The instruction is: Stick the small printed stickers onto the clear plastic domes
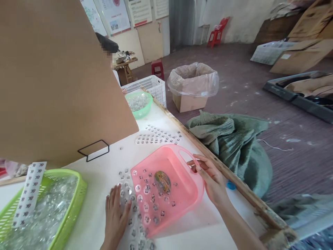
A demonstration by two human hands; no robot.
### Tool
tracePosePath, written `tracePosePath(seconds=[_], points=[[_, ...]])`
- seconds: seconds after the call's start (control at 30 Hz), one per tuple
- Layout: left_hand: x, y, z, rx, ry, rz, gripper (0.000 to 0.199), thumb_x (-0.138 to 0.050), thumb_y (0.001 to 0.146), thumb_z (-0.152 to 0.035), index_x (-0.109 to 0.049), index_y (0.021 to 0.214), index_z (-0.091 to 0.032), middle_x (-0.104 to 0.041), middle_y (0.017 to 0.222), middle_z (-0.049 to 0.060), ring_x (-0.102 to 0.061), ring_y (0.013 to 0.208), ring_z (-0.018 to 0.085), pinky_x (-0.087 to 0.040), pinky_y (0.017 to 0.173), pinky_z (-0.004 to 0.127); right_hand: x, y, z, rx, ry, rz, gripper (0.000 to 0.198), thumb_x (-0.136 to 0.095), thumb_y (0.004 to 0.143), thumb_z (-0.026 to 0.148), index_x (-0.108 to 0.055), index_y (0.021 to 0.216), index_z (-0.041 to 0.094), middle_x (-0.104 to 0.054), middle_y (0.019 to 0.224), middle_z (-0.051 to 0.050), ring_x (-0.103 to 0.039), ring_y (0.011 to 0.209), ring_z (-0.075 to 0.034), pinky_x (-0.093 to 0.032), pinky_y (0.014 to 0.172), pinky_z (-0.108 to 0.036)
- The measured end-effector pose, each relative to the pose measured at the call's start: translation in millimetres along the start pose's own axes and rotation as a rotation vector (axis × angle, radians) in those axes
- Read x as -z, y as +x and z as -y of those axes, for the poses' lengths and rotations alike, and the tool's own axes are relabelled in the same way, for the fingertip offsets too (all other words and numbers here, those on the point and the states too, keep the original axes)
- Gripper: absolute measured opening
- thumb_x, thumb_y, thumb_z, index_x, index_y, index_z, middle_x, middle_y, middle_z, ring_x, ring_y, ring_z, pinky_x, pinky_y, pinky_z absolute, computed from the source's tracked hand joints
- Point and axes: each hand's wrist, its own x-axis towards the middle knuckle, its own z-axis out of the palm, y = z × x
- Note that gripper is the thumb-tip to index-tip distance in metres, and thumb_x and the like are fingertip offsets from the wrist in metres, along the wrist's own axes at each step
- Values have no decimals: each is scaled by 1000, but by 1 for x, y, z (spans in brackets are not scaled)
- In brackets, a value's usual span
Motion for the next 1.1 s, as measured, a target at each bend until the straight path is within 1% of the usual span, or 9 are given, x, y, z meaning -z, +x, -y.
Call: tracePosePath(seconds=[0.23,0.4,0.53,0.73,0.8,0.9,1.0,1.07,1.1], points=[[-11,-2,-53,23,-237,36,54,-44,100,-40,-38,151,-26,-39,158,9,-28,149,29,-24,121,58,-5,-1,4,9,4,6,38,-67,87,47,-62,117,24,-71,99,-7,-61,80,-19,-49,75,-34],[-16,5,-88,-62,-351,87,52,-44,100,-38,-38,151,-29,-44,155,8,-33,147,28,-11,123,60,-7,-1,8,13,-7,8,40,-67,85,50,-61,116,24,-71,98,-8,-62,82,-20,-50,75,-34],[-20,13,-114,-52,-487,176,55,-44,101,-41,-34,153,-27,-34,160,9,-26,150,28,-28,120,55,-8,-2,8,9,-1,0,40,-68,85,50,-62,115,24,-70,97,-8,-62,82,-20,-51,74,-34],[-20,27,-138,-270,-558,334,62,-47,99,-44,-30,155,-25,-33,161,10,-21,151,29,-19,123,56,-8,-3,5,-80,-19,-39,45,-71,80,54,-64,113,24,-68,93,-5,-62,82,-19,-51,72,-30],[-15,36,-132,-335,-522,331,61,-48,98,-44,-32,155,-26,-35,159,9,-22,151,29,-15,123,56,-7,-3,5,-138,-53,-4,43,-70,80,57,-67,105,22,-67,89,-5,-61,80,-20,-50,69,-29],[-2,60,-102,-339,-430,176,55,-45,99,-44,-39,151,-25,-42,156,8,-27,149,28,-18,123,54,-6,-4,7,-193,-67,64,40,-69,80,59,-68,89,20,-63,79,-3,-57,69,-18,-46,61,-27],[12,93,-50,-253,-312,-39,48,-40,100,-41,-46,145,-24,-48,151,8,-38,144,25,-22,123,50,-6,-4,7,-201,-16,36,38,-71,79,57,-63,77,20,-55,68,0,-48,59,-14,-40,53,-24],[19,115,-13,-181,-205,-125,47,-40,99,-42,-49,141,-22,-49,149,10,-38,143,25,-23,122,49,-5,-5,6,-206,49,-5,36,-72,79,55,-62,76,20,-53,69,1,-46,59,-13,-40,52,-23],[22,125,4,-143,-132,-151,47,-40,99,-42,-50,140,-22,-48,150,11,-36,145,26,-18,123,52,-4,-5,5,-206,80,-29,35,-72,79,54,-62,76,20,-53,70,0,-47,60,-13,-41,53,-23]])
